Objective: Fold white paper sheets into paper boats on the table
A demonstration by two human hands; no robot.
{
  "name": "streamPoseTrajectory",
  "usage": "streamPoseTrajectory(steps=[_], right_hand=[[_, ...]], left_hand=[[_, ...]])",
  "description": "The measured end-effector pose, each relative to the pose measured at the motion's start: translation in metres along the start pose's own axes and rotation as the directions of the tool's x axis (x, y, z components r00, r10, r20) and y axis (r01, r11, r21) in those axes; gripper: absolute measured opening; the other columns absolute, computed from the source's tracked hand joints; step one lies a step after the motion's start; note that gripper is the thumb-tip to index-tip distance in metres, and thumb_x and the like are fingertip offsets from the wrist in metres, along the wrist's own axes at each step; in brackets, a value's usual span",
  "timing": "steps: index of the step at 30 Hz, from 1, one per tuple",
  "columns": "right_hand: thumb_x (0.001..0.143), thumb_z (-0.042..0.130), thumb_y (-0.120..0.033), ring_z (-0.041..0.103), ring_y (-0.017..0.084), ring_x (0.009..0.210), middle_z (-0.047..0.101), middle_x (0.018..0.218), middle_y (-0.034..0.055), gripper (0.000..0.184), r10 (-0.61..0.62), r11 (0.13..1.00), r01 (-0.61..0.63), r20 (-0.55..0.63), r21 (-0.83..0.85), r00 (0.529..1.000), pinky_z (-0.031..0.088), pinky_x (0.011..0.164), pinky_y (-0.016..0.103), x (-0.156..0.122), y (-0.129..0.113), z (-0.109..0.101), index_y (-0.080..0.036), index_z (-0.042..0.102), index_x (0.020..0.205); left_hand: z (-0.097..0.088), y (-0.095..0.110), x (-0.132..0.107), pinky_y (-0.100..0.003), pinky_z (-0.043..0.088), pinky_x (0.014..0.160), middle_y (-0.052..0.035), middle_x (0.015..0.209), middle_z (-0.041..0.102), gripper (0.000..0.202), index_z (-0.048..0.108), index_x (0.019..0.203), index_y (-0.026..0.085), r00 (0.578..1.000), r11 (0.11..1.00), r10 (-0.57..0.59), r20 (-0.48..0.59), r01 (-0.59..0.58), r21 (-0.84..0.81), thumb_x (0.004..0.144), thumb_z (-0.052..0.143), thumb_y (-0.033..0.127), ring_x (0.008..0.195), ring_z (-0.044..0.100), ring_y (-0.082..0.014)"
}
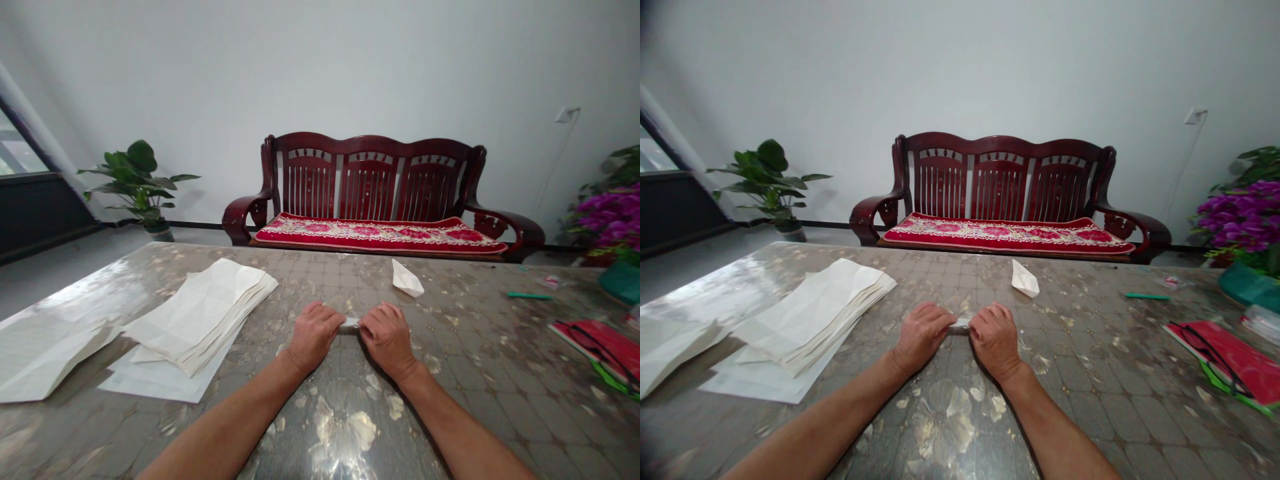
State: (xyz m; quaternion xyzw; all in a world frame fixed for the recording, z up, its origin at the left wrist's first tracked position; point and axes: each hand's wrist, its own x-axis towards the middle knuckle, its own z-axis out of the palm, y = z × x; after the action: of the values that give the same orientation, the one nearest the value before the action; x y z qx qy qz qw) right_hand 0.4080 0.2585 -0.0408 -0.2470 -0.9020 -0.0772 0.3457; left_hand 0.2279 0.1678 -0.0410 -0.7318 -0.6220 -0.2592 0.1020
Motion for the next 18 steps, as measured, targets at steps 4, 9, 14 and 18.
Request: streamPoseTrajectory(steps=[4, 9, 14, 18], right_hand=[[0.089, 0.058, -0.016, 0.049, 0.019, 0.082, 0.061, 0.072, 0.0019, 0.020, -0.042, 0.998, 0.043, 0.022, -0.037, 0.999, 0.034, 0.094, 0.032, 0.000, -0.004, 0.005, -0.022, 0.063, 0.070], [0.092, 0.057, -0.017, 0.050, 0.019, 0.080, 0.062, 0.076, 0.0024, 0.020, -0.055, 0.997, 0.059, 0.114, -0.039, 0.992, 0.032, 0.076, 0.031, -0.002, -0.005, 0.010, -0.022, 0.065, 0.074], [0.092, 0.059, -0.016, 0.052, 0.019, 0.080, 0.064, 0.079, 0.0015, 0.019, -0.045, 0.997, 0.054, 0.183, -0.049, 0.982, 0.032, 0.075, 0.031, -0.004, -0.005, 0.010, -0.023, 0.067, 0.077], [0.092, 0.057, -0.013, 0.054, 0.018, 0.082, 0.066, 0.082, 0.0020, 0.019, -0.039, 0.997, 0.053, 0.230, -0.057, 0.972, 0.033, 0.075, 0.031, -0.005, -0.005, 0.011, -0.023, 0.068, 0.081]], left_hand=[[0.005, 0.004, 0.000, -0.033, 0.046, 0.084, -0.0040, 0.088, 0.071, 0.015, 0.070, 0.098, 0.022, 0.998, 0.997, 0.044, 0.053, -0.047, 0.060, 0.095, 0.056, 0.025, 0.087, 0.062, -0.0200], [0.011, 0.005, 0.000, -0.030, 0.047, 0.079, -0.0033, 0.084, 0.070, 0.014, 0.070, 0.097, 0.023, 0.989, 0.996, 0.055, 0.139, -0.065, 0.067, 0.095, 0.056, 0.025, 0.080, 0.063, -0.0183], [0.010, 0.006, -0.001, -0.030, 0.049, 0.077, -0.0047, 0.084, 0.070, 0.013, 0.069, 0.092, 0.021, 0.973, 0.996, 0.011, 0.230, -0.030, 0.079, 0.094, 0.057, 0.021, 0.082, 0.065, -0.0194], [0.008, 0.008, -0.002, -0.029, 0.051, 0.078, -0.0061, 0.089, 0.071, 0.012, 0.068, 0.090, 0.019, 0.959, 0.997, -0.034, 0.281, 0.014, 0.074, 0.092, 0.056, 0.016, 0.085, 0.067, -0.0196]])
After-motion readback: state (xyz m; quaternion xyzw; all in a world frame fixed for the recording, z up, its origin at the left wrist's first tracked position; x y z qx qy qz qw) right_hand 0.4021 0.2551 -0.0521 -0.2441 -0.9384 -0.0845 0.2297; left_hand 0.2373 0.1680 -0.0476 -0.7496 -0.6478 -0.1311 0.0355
